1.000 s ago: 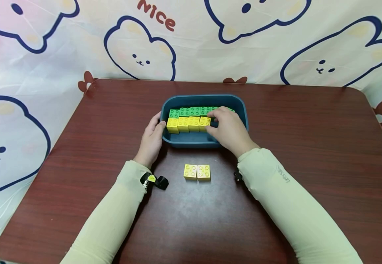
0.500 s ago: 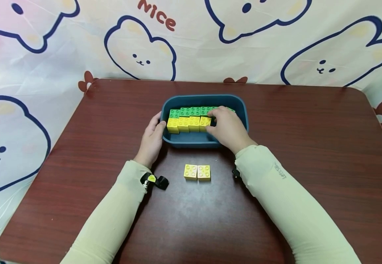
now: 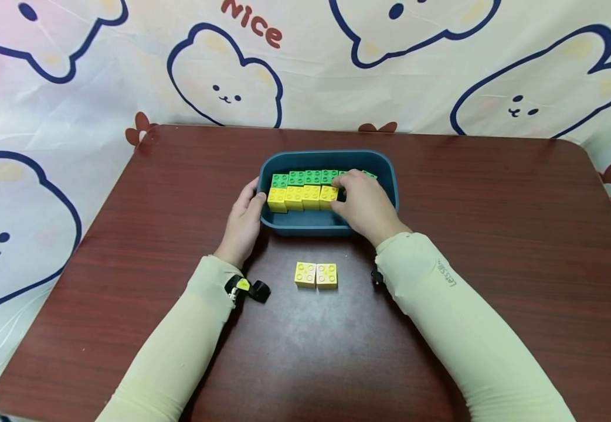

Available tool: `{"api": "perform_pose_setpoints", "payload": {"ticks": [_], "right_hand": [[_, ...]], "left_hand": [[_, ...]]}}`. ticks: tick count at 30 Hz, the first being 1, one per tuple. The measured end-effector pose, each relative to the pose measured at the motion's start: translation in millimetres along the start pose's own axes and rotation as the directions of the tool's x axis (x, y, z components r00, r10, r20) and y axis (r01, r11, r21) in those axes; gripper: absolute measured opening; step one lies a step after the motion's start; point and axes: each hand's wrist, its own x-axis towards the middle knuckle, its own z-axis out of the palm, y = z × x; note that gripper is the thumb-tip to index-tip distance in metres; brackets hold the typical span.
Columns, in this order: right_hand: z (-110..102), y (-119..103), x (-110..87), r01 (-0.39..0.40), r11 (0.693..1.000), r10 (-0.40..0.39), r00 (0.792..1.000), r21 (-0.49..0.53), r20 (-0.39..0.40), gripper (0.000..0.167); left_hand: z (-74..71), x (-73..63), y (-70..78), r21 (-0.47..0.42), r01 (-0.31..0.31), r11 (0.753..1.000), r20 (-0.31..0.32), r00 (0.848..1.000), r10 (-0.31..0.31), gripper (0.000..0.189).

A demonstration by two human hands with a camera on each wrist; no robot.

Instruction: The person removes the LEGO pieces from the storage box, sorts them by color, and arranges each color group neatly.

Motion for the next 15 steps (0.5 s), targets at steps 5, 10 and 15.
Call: {"api": "perform_pose_setpoints", "payload": {"ticks": [5, 10, 15], "right_hand": [[1.2, 0.6, -0.4, 0.003, 1.000, -0.003, 1.000, 0.001, -0.001, 0.040], [1.2, 1.3, 0.6, 0.000, 1.000, 0.000, 1.000, -0.011, 0.021, 0.042], [0.6, -0.2, 3.5, -0.021, 0.999, 0.024, 0.998, -0.048, 0.058, 0.044]], "left_hand": [[0.1, -0.1, -0.4, 0.001, 0.002, 1.000, 0.001, 1.000, -0.002, 0.046], [-0.1, -0.9, -0.2, -0.002, 0.006, 1.000, 0.005, 1.000, -0.006, 0.046], [-0.3, -0.7, 0.0, -0.001, 0.004, 1.000, 0.006, 1.000, -0.004, 0.046]]}}
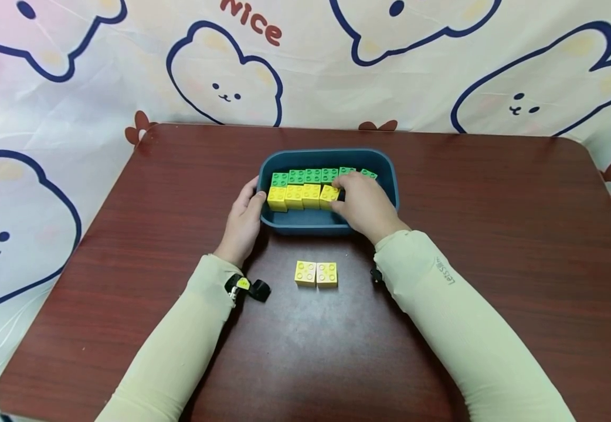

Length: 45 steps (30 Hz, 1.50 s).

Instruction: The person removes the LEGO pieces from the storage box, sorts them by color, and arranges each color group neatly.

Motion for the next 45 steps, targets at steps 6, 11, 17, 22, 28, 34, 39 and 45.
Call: {"api": "perform_pose_setpoints", "payload": {"ticks": [6, 11, 17, 22, 28, 34, 39, 45], "right_hand": [[-1, 0, 1.7, -0.012, 1.000, 0.012, 1.000, -0.011, 0.013, 0.045], [-4, 0, 0.5, -0.011, 1.000, 0.011, 1.000, 0.002, 0.001, 0.044], [-9, 0, -3.2, -0.009, 1.000, 0.009, 1.000, 0.024, -0.023, 0.040], [-12, -1, -8.3, 0.005, 1.000, -0.004, 0.999, 0.013, -0.039, 0.040], [-15, -4, -15.0, 0.018, 0.999, -0.016, 0.999, 0.042, -0.047, 0.041], [-17, -5, -24.7, 0.046, 0.996, -0.042, 0.998, 0.070, -0.054, 0.041], [-18, -7, -34.4, 0.077, 0.993, -0.069, 0.994, 0.093, -0.088, 0.039], [-22, -7, -47.0, 0.099, 0.990, -0.085, 0.988, 0.102, -0.129, 0.040]], "left_hand": [[0.6, 0.5, 0.8, 0.003, -0.001, 1.000, -0.003, 1.000, 0.001, 0.046], [1.8, 1.4, 2.1, -0.003, -0.013, 1.000, -0.003, 1.000, 0.013, 0.045], [4.2, 1.7, 2.6, -0.008, -0.012, 1.000, 0.001, 1.000, 0.012, 0.046], [3.9, 0.2, 2.6, -0.011, -0.005, 1.000, -0.002, 1.000, 0.005, 0.046], [2.0, 0.6, 1.1, -0.007, 0.002, 1.000, -0.013, 1.000, -0.002, 0.045], [1.0, 0.4, 0.8, -0.007, 0.000, 1.000, -0.012, 1.000, 0.000, 0.045], [0.8, 1.2, 1.5, -0.003, 0.001, 1.000, -0.012, 1.000, -0.001, 0.045], [0.4, 1.4, 1.7, -0.006, 0.007, 1.000, -0.008, 1.000, -0.007, 0.046]]}}
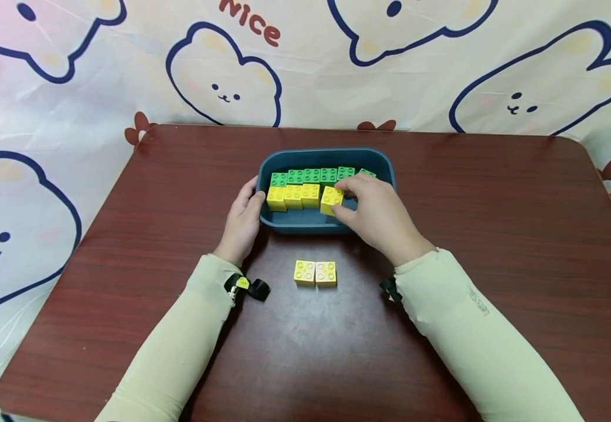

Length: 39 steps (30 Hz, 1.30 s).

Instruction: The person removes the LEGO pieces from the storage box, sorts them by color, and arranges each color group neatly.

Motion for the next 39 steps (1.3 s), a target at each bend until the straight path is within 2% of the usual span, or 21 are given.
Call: {"api": "perform_pose_setpoints", "payload": {"ticks": [9, 19, 24, 31, 39], "right_hand": [[-6, 1, -16.9, 0.015, 1.000, -0.015, 0.999, 0.005, -0.047, 0.039], [-13, 5, -34.2, 0.037, 0.998, -0.031, 0.991, 0.043, -0.134, 0.039], [-12, 4, -36.9, 0.037, 0.997, -0.028, 0.989, 0.061, -0.147, 0.039], [-9, 0, -38.7, 0.104, 0.990, -0.090, 0.986, 0.097, -0.141, 0.037], [-14, 8, -54.2, 0.102, 0.990, -0.084, 0.982, 0.099, -0.171, 0.036]], "left_hand": [[-0.4, -1.2, -0.5, 0.013, -0.001, 1.000, -0.001, 1.000, 0.001, 0.045], [6.1, 1.9, -0.4, 0.016, 0.006, 1.000, 0.001, 1.000, -0.006, 0.045], [1.0, 0.6, -1.1, 0.023, 0.019, 1.000, 0.001, 1.000, -0.019, 0.045], [-8.2, -1.1, -1.0, 0.035, 0.014, 0.999, -0.020, 1.000, -0.013, 0.046], [2.7, 1.1, -0.7, 0.026, 0.011, 1.000, 0.009, 1.000, -0.011, 0.046]]}}
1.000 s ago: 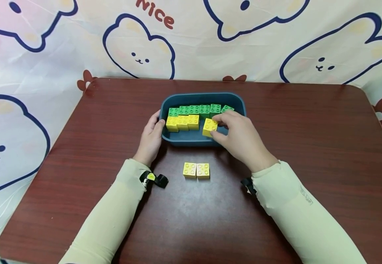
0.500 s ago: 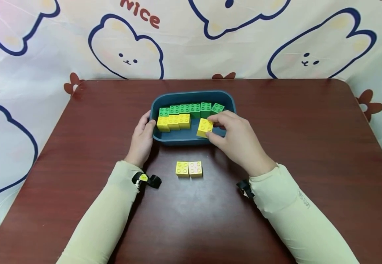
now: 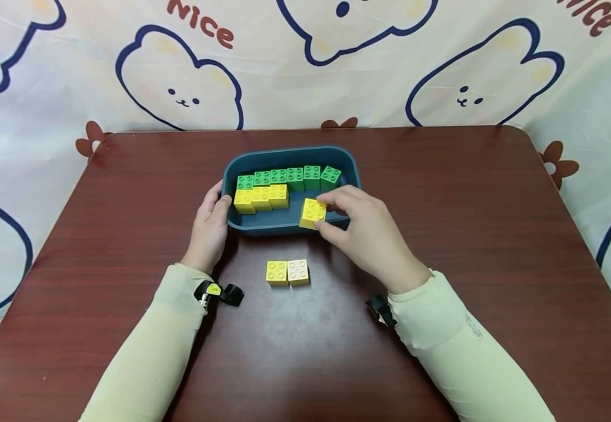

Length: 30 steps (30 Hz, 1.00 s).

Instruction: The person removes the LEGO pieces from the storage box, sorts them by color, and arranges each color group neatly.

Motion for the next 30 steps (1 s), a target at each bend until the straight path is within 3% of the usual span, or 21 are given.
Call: {"api": "perform_pose_setpoints", "payload": {"ticks": [13, 30], "right_hand": [[5, 15, -19.0, 0.007, 1.000, -0.007, 0.999, -0.003, 0.045, 0.034], [11, 20, -24.8, 0.021, 1.000, -0.019, 0.988, -0.009, 0.151, 0.030]], "left_hand": [[0.6, -0.8, 1.0, -0.013, 0.000, 1.000, -0.009, 1.000, 0.000, 0.045], [0.9, -1.3, 1.5, 0.000, -0.004, 1.000, -0.014, 1.000, 0.004, 0.045]]}}
